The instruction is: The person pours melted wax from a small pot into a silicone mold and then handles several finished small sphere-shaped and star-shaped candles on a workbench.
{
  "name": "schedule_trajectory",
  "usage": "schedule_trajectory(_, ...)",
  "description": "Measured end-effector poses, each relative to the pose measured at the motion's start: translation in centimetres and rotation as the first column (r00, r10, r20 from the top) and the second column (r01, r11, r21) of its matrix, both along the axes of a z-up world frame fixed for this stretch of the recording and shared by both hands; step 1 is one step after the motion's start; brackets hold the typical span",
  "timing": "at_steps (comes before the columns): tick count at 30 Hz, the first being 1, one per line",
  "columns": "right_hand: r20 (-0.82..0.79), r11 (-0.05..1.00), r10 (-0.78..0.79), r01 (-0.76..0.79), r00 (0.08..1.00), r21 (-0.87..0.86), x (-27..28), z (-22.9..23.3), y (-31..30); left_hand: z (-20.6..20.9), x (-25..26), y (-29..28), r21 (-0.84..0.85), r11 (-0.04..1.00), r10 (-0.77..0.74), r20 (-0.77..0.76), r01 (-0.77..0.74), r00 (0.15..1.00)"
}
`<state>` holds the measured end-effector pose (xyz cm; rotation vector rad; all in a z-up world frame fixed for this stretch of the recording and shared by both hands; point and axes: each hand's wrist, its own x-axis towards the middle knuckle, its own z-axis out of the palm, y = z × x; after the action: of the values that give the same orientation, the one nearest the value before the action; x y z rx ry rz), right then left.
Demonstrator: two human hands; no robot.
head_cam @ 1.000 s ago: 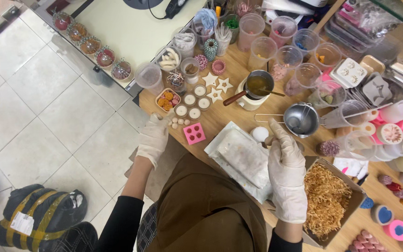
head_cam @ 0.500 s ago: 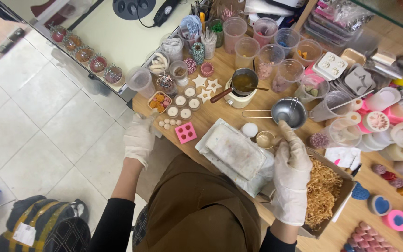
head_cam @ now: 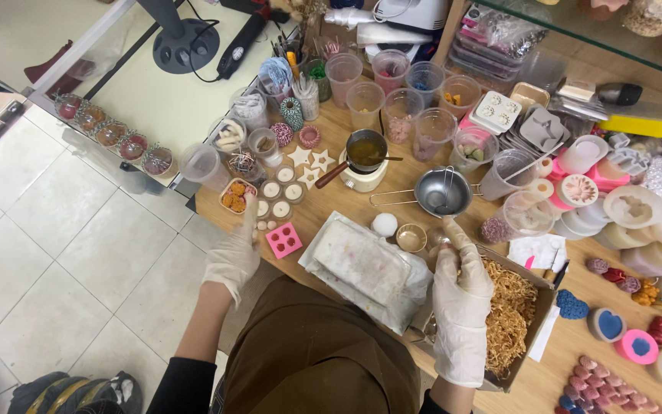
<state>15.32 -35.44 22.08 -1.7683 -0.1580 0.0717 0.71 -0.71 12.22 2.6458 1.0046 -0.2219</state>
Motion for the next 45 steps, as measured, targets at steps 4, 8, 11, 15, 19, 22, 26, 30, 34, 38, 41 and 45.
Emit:
schedule_trajectory(4, -0.046, 0.979, 0.030, -0.020, 0.998, 0.204, 0.0, -0.4, 0.0, -0.2, 0.2, -0.1, 0.085, 0.983, -0.159, -0.019, 0.161, 0.987)
schedule_trajectory(8, -0.102, 0.997, -0.017, 0.025, 0.995, 0.077, 0.2, 0.0, 0.2, 2.8, 1.0, -2.1, -0.125, 0.900, -0.432, -0.134, 0.417, 0.892)
schedule_trajectory(11, -0.103, 0.982, 0.024, -0.004, 0.994, 0.189, 0.1, 0.0, 0.0, 5.8, 2.4, -4.4, -0.132, 0.974, -0.153, 0.205, 0.182, 0.967)
schedule_trajectory(15, -0.069, 0.997, 0.017, -0.012, 0.997, 0.072, 0.0, -0.1, 0.3, 3.6, 2.3, -3.1, -0.069, 0.971, -0.224, 0.081, 0.229, 0.971)
schedule_trajectory(19, -0.020, 0.999, 0.037, -0.036, 0.999, 0.023, 0.1, 0.3, 0.9, 1.2, 1.6, -2.5, -0.238, 0.912, -0.387, -0.230, 0.334, 0.893)
schedule_trajectory(22, -0.080, 0.999, -0.037, 0.036, 0.996, -0.018, -0.4, 1.9, 1.8, 4.1, 3.1, -3.7, -0.062, 0.980, -0.183, 0.072, 0.187, 0.981)
schedule_trajectory(26, -0.107, 0.993, -0.121, 0.121, 0.987, -0.009, -0.9, 3.2, 2.9, 5.0, 3.0, -1.3, -0.028, 0.999, -0.039, 0.108, 0.042, 0.993)
schedule_trajectory(30, -0.041, 0.983, -0.076, 0.068, 0.996, -0.169, 0.6, 0.9, 3.6, -0.4, 0.7, 1.6, -0.049, 0.981, -0.192, -0.223, 0.186, 0.956)
schedule_trajectory(34, 0.005, 0.983, -0.004, 0.004, 1.000, -0.186, 2.8, -4.6, 4.7, 2.6, 2.1, 1.4, -0.013, 0.985, -0.169, -0.325, 0.174, 0.930)
schedule_trajectory(38, 0.135, 0.997, 0.008, 0.003, 0.991, -0.077, 4.8, -8.3, 6.6, 12.7, 6.1, -1.1, -0.043, 0.996, -0.051, 0.430, 0.076, 0.901)
schedule_trajectory(41, 0.411, 0.992, -0.025, -0.027, 0.911, 0.121, 8.0, -8.7, 6.1, 18.0, 7.6, -1.6, 0.203, 0.979, -0.139, 0.774, -0.033, 0.617)
schedule_trajectory(45, 0.449, 0.991, -0.099, 0.047, 0.888, 0.125, 10.2, -7.7, 6.9, 20.3, 10.0, -1.2, 0.155, 0.916, -0.060, 0.965, -0.370, 0.254)
